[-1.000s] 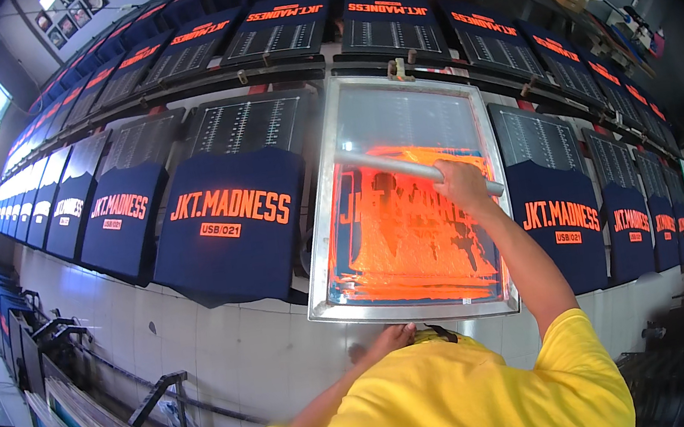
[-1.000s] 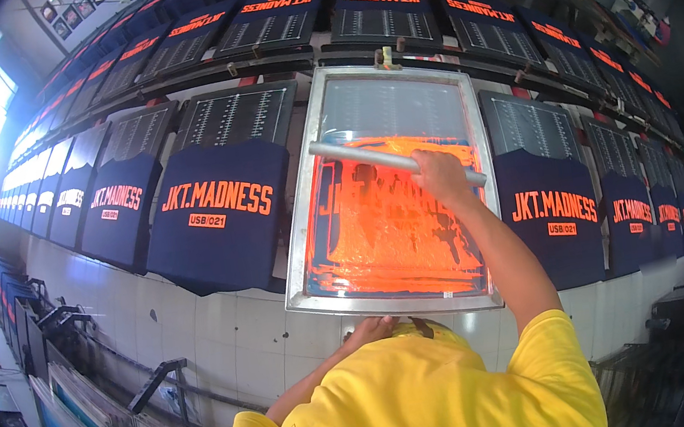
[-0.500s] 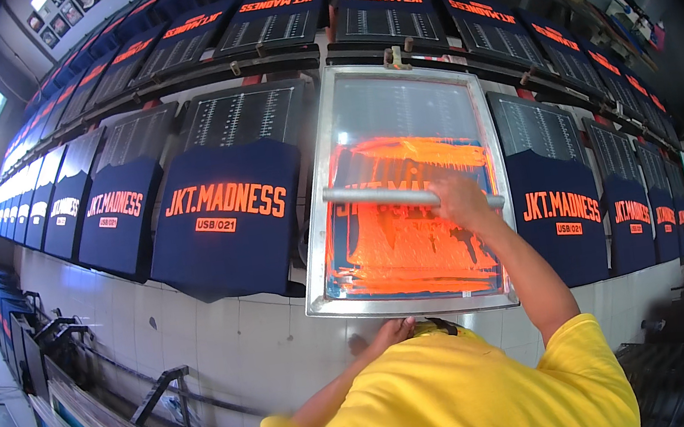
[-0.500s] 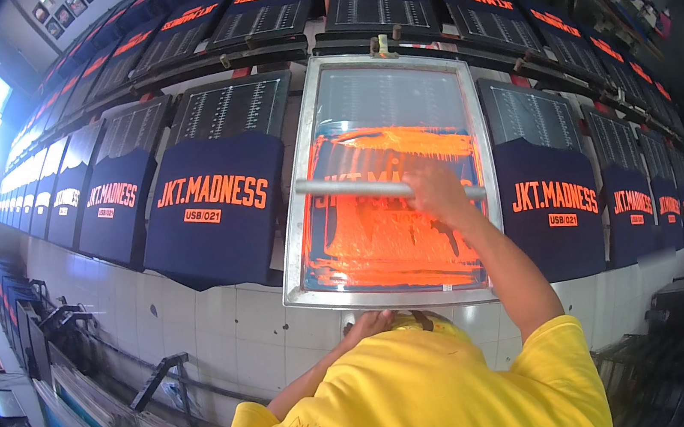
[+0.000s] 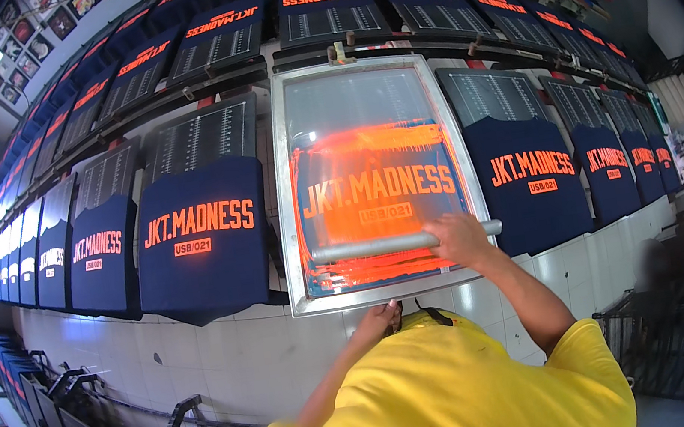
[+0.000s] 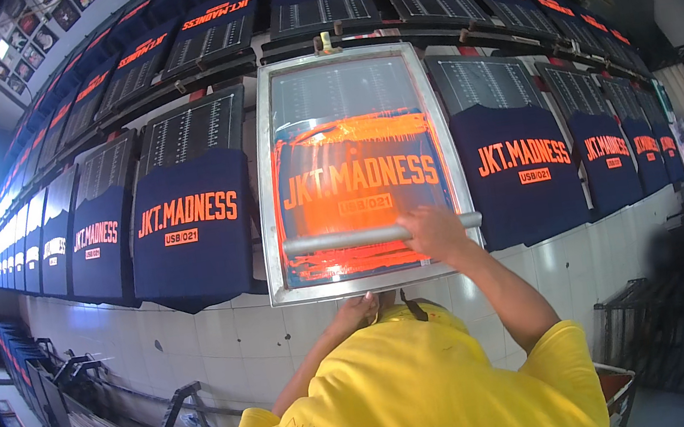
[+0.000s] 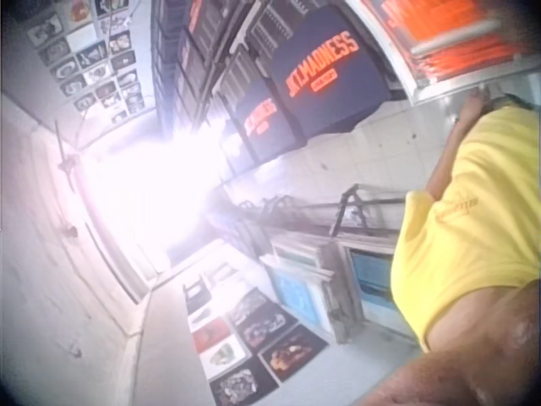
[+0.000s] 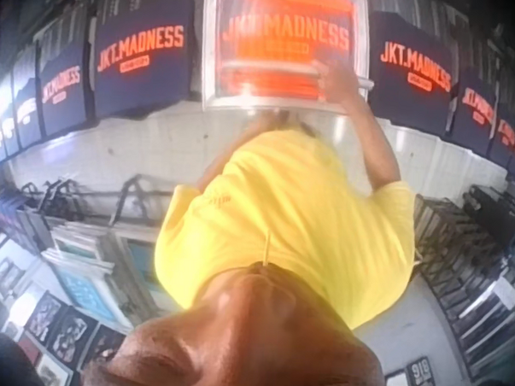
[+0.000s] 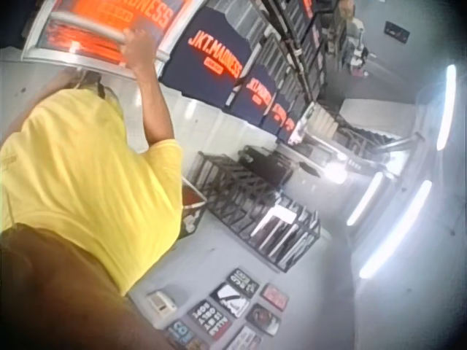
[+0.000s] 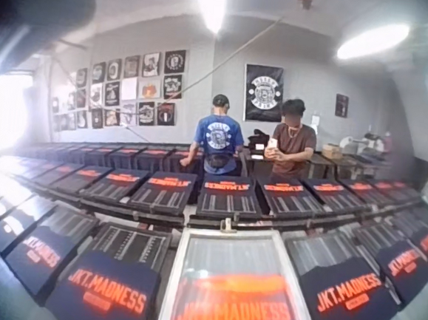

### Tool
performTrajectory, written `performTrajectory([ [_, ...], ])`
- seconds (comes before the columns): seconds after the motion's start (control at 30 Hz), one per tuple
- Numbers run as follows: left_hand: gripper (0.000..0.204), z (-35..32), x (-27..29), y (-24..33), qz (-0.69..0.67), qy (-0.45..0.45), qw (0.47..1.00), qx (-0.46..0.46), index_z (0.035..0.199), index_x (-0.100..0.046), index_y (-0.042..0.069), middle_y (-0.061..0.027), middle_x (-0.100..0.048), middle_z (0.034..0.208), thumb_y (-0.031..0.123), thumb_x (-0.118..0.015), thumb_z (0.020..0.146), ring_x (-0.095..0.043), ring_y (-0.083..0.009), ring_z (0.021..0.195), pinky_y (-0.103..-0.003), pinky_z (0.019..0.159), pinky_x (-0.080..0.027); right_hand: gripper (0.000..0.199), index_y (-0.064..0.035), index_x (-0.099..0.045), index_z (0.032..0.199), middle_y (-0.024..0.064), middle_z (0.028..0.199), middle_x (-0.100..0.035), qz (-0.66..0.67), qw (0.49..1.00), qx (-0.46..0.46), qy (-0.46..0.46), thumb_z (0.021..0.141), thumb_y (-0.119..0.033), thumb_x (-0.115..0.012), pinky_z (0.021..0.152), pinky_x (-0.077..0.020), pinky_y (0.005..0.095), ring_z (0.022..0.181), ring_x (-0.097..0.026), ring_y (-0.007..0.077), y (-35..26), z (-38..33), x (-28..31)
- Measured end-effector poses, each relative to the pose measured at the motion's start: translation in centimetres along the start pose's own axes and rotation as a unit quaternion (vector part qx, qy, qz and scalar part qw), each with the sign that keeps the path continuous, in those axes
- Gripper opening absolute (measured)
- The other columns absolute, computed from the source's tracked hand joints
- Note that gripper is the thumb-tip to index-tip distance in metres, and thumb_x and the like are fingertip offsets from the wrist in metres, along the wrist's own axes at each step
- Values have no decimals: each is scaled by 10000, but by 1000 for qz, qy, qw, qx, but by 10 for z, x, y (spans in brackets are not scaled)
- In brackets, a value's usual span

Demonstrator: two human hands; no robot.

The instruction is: The person performs screen printing on a series of navy blue t-shirts by positioning a large screen frame over each shirt and spreading orange ink across the screen using a squeegee.

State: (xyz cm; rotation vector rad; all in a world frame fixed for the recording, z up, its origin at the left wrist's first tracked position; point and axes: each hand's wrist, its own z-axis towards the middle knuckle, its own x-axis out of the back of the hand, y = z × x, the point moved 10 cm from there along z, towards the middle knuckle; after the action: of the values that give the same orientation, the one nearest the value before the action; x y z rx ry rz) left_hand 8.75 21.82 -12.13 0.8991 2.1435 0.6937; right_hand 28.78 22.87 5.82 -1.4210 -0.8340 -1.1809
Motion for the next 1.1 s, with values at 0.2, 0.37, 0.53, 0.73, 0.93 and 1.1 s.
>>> performTrajectory([
  [0.2,277,3,-12,-18,-255,-89,957,110,893,-506,55,28,-396,675,275,-482,1058,-353,-91,610,-226,565,-313,262,-104,-625,933,78,842,-664,-15,1000,-3,-5,719,-202,-741,737,-507,443,841,-647,298,-6,-17,3],
  [0.37,229,-5,-22,-12,-336,-112,924,143,870,-463,78,29,-352,655,198,-436,1063,-305,-95,589,-226,549,-274,261,-89,-605,956,59,933,-662,-21,998,47,20,744,-200,-710,757,-496,421,912,-635,267,-40,-55,-9],
  [0.53,168,-3,-20,-13,-310,-131,932,134,879,-455,80,18,-353,646,115,-417,1039,-318,-108,584,-234,550,-278,201,-81,-597,946,49,920,-644,-74,988,62,117,753,-117,-640,739,-481,401,873,-615,252,-33,-46,-10],
  [0.73,148,-8,-21,-4,-275,-116,946,128,881,-456,79,13,-363,643,77,-401,1018,-336,-118,591,-238,557,-289,118,-89,-594,889,39,883,-630,-57,987,76,132,772,-105,-594,714,-480,373,824,-601,230,-31,-44,-3],
  [0.93,175,-8,-18,-15,-285,-114,936,171,868,-473,110,45,-331,640,155,-448,1036,-314,-101,575,-236,537,-268,112,-95,-591,878,29,875,-605,-83,981,77,155,766,-93,-588,715,-486,350,817,-597,219,-42,-58,-2],
  [1.1,180,-8,-17,-9,-247,-100,954,137,872,-504,107,60,-311,624,170,-466,1037,-289,-89,538,-240,515,-273,109,-97,-592,873,35,869,-607,-68,982,78,156,764,-97,-590,725,-498,355,809,-598,219,-39,-57,-1],
])
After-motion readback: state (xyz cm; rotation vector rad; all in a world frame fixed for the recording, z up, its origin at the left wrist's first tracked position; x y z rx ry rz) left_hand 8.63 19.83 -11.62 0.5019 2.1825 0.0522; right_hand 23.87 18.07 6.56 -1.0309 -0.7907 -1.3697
